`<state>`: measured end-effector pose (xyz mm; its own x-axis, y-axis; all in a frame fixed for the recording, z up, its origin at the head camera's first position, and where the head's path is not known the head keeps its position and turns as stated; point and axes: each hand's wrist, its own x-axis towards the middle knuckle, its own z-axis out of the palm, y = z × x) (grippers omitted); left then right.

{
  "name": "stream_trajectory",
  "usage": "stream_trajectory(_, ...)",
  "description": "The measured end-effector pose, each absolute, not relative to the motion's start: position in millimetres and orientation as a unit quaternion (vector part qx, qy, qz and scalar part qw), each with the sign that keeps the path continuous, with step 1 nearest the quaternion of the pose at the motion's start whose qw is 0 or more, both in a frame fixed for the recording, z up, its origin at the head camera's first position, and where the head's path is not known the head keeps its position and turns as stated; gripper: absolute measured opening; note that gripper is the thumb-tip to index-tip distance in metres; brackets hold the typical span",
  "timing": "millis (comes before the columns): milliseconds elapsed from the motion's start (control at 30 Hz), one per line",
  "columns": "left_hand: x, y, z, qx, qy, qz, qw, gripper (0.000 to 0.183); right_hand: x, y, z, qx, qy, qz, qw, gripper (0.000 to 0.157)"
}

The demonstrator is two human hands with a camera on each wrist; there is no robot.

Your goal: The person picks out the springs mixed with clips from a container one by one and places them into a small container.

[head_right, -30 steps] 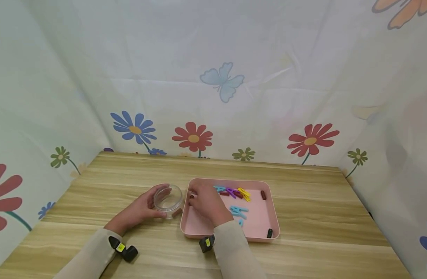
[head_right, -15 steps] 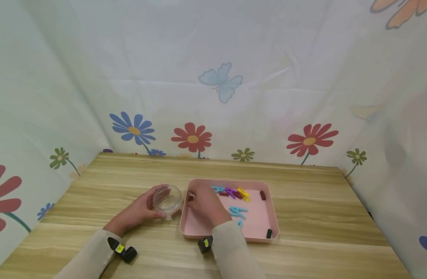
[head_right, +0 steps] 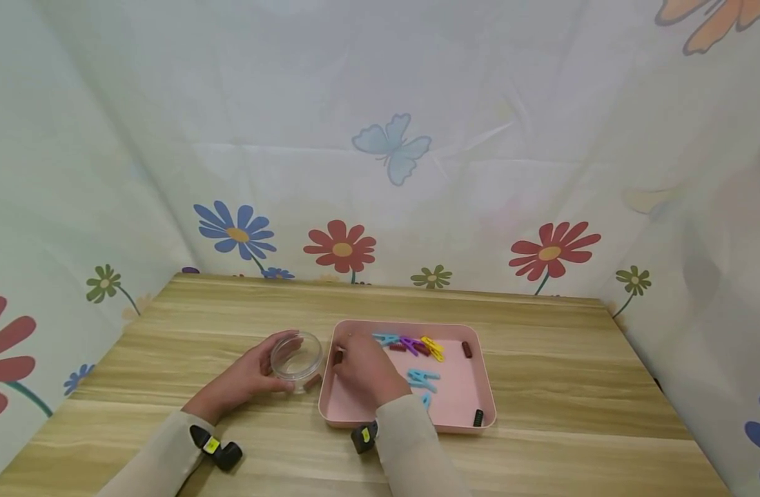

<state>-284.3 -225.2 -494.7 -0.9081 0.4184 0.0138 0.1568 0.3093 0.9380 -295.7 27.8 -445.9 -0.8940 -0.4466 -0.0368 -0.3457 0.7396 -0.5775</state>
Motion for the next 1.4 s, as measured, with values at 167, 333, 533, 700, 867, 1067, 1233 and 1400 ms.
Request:
stream_trajectory(167,-284,-224,-494,0.167,0.806,0.556,0.118,0.091,-297,27,-447,-0.232,0.931,-0.271,0.074,0.025)
stream_trajectory(333,-284,-223,-494,0.157,0.812,0.55,0.119,0.09,-296,27,-448,-0.227,0.934,-0.264,0.079,0.029)
stream_trajectory(533,-284,-223,-494,0.159,0.811,0.55,0.117,0.09,-296,28,-448,-0.228,0.937,-0.251,0.079,0.027)
stream_trajectory(700,-285,-224,-495,0.162,0.81,0.551,0.118,0.09,-297,28,-451,-0.238,0.936,-0.249,0.073,0.018)
stream_trajectory(867,-285,-225,-496,0.167,0.809,0.551,0.12,0.09,-298,29,-453,-0.242,0.933,-0.255,0.077,0.015)
stream_trajectory(1067,-286,-224,-498,0.166,0.811,0.548,0.121,0.09,-296,29,-455,-0.237,0.936,-0.25,0.076,0.015)
stream_trajectory(1233,-286,-223,-497,0.17,0.807,0.553,0.122,0.09,-296,29,-457,-0.24,0.94,-0.235,0.062,0.015)
stream_trajectory(1400,-286,-224,-497,0.173,0.806,0.554,0.118,0.091,-295,28,-457,-0.241,0.941,-0.231,0.053,0.019)
